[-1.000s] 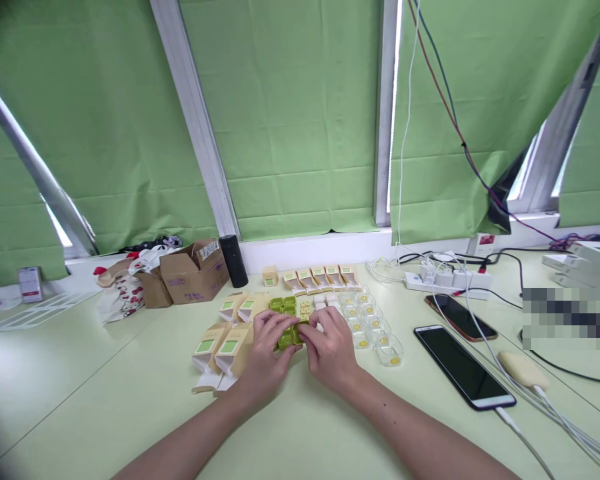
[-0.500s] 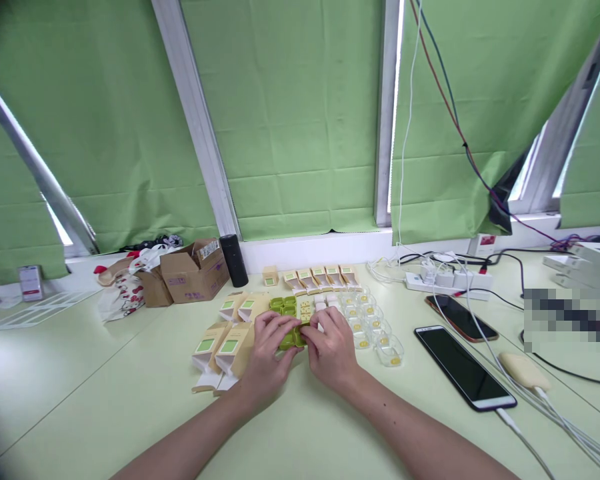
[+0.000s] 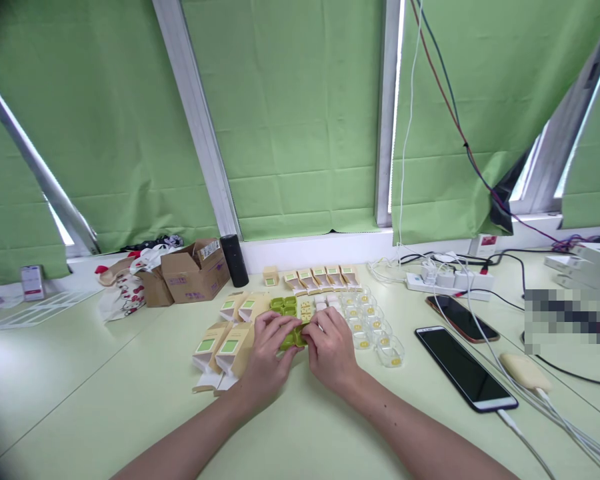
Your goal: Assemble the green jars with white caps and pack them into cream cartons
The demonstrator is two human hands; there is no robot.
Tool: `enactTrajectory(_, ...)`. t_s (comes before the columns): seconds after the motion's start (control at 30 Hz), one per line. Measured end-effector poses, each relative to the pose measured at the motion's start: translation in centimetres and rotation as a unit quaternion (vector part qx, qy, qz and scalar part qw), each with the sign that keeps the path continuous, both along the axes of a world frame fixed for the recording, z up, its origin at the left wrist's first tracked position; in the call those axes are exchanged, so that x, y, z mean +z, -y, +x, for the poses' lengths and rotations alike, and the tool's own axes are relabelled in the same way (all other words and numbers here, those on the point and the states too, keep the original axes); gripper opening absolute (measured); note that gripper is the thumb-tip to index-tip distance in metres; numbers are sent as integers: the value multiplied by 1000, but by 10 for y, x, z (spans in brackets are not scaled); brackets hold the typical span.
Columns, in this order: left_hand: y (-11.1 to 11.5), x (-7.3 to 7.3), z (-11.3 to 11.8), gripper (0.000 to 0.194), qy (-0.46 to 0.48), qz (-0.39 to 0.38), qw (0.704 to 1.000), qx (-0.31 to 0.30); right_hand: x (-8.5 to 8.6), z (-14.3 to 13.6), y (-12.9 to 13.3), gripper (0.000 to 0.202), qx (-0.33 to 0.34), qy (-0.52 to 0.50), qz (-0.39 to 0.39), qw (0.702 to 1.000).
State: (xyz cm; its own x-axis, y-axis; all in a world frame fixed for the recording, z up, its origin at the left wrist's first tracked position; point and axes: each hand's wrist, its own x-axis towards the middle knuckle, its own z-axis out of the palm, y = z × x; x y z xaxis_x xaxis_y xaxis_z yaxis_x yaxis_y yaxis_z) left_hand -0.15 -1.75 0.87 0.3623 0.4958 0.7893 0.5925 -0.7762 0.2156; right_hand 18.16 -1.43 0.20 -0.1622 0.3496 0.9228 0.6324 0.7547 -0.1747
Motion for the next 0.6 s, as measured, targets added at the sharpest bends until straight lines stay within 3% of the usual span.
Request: enactTrajectory(0.6,-1,3,0,50,-6,13,1000,19,4,-2,2,23,-6,15,5,1000)
